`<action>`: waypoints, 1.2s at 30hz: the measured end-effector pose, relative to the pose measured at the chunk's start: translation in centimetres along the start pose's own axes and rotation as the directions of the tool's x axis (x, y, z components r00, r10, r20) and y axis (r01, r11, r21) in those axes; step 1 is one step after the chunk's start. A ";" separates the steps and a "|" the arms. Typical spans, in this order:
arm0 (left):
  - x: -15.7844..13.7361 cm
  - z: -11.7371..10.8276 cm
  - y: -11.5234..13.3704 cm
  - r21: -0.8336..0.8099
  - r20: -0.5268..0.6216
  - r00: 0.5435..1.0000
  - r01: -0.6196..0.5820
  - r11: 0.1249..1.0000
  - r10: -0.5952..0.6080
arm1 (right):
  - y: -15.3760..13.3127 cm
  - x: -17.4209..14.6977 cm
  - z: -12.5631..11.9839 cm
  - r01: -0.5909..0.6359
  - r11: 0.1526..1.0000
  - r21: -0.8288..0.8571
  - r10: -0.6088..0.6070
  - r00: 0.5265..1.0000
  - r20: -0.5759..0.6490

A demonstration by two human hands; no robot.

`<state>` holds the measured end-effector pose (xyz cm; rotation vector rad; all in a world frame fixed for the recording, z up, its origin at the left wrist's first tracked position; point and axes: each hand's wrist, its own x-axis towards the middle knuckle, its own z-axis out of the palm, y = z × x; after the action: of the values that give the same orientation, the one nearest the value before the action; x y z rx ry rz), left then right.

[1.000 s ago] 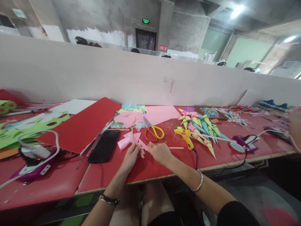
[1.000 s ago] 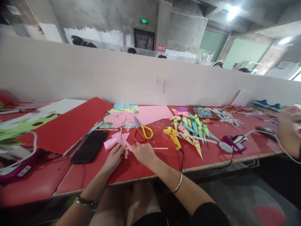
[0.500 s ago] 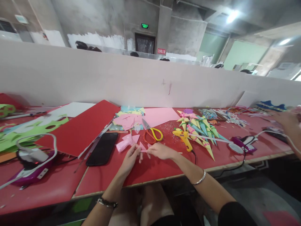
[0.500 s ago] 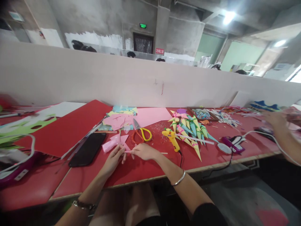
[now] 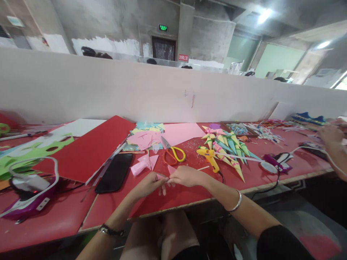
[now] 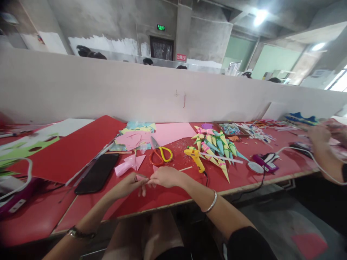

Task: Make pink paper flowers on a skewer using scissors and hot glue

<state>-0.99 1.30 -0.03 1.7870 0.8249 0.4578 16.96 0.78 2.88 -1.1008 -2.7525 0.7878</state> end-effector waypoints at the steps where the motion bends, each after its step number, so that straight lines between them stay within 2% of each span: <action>1: 0.1 0.2 0.0 0.043 -0.030 0.999 -0.011 0.999 0.012 | 0.2 0.0 -0.2 0.015 1.000 0.027 -0.016 1.000 0.017; 6: 0.1 0.7 0.1 0.267 -0.130 0.985 -0.072 0.961 0.110 | 1.4 -0.3 -0.7 0.038 0.985 0.165 -0.059 0.991 0.121; 10: -0.4 0.8 0.4 0.391 -0.091 0.979 -0.133 0.911 0.182 | 1.9 -0.3 -0.2 0.026 0.952 0.303 -0.109 0.960 0.258; 15: -1.1 1.2 0.0 0.421 -0.022 0.979 -0.173 0.890 0.201 | 1.9 -0.1 0.5 0.011 0.960 0.280 -0.109 0.934 0.340; 18: -1.2 1.0 -0.4 0.361 -0.017 0.989 -0.133 0.923 0.149 | 1.4 0.0 0.6 0.013 0.980 0.200 -0.073 0.952 0.298; 22: -1.1 0.4 -0.6 0.207 0.019 1.000 -0.019 0.978 0.016 | 0.1 -0.1 1.2 -0.019 1.000 -0.009 0.020 0.995 0.093; 26: -0.9 -0.3 -0.7 0.048 0.062 0.997 0.049 0.998 -0.051 | -1.6 -0.3 2.0 -0.099 0.965 -0.243 0.080 0.993 -0.088; 30: -1.2 -0.5 -0.4 -0.020 0.055 0.997 0.055 0.998 -0.054 | -2.6 -0.3 2.4 -0.138 0.915 -0.379 0.088 0.985 -0.147; 33: -2.1 -0.2 -0.1 0.028 0.042 0.997 0.067 0.997 -0.069 | -2.9 -0.6 2.2 -0.102 0.888 -0.449 0.048 0.990 -0.129; 36: -3.1 0.3 0.0 0.278 0.005 0.996 0.088 0.957 -0.093 | -3.0 -1.3 1.7 -0.025 0.891 -0.454 0.000 0.998 -0.055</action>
<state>-2.91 -1.13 0.06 1.9966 0.9928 0.2745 15.59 -2.65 3.05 -1.1812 -2.9637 0.0976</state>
